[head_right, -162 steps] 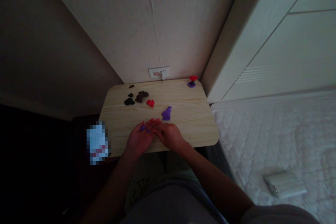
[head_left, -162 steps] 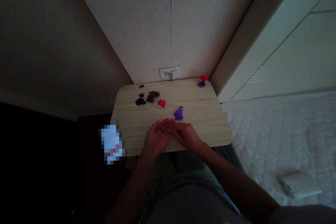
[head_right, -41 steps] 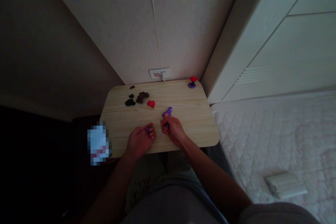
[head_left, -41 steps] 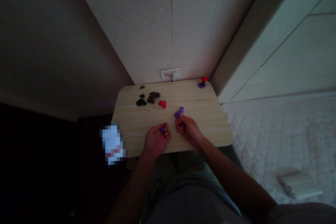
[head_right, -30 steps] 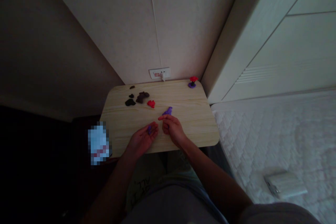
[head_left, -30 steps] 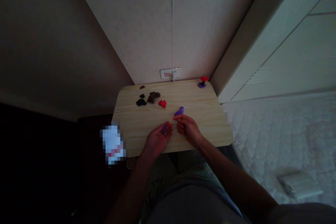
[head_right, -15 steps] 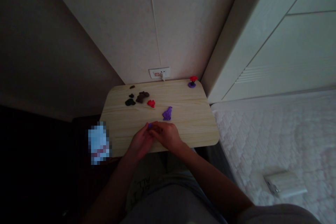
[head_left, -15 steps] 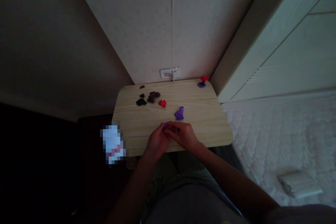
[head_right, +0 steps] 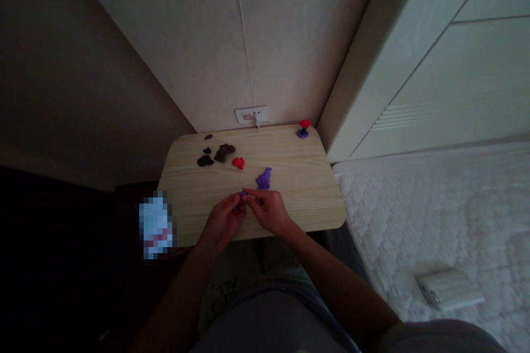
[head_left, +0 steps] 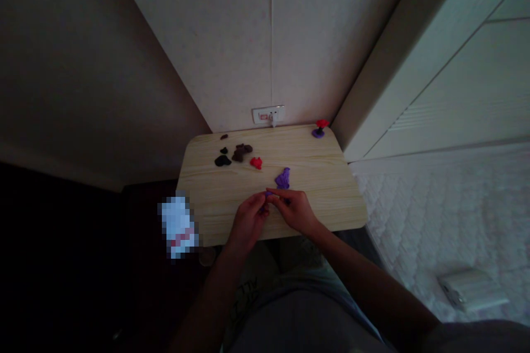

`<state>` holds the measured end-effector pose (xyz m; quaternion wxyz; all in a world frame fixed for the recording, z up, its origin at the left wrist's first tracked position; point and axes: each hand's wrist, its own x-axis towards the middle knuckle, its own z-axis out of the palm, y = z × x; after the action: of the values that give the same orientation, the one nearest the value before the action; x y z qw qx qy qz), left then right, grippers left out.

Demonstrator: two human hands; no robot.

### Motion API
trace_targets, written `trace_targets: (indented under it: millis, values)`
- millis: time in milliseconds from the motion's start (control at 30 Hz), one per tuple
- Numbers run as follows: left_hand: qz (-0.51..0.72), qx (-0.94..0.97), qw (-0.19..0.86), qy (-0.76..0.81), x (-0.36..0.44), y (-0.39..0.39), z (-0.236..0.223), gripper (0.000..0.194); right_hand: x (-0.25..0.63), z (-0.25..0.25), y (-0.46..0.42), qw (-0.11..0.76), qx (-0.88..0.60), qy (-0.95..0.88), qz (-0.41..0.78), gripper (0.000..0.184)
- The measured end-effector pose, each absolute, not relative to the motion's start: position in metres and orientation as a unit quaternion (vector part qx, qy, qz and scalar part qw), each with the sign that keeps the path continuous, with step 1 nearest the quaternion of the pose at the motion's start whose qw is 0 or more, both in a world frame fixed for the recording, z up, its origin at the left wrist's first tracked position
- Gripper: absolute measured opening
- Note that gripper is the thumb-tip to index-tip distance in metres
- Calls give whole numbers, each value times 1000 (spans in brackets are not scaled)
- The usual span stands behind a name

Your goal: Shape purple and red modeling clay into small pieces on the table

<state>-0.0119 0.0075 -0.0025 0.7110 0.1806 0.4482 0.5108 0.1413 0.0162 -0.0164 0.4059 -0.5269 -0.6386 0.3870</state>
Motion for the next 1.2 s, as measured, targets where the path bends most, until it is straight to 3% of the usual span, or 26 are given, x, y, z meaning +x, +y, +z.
trace_targets:
  millis: [267, 633, 1200]
  values:
    - [517, 238, 653, 500, -13, 9, -6, 40, 141, -8, 16, 407, -530, -628, 399, 35]
    - [487, 406, 540, 554, -14, 4, 2, 19, 135, -4, 13, 417, -552, -596, 408, 17]
    - [477, 430, 529, 554, -21, 8, -5, 34, 138, 8, 21, 436, -512, -454, 585, 25]
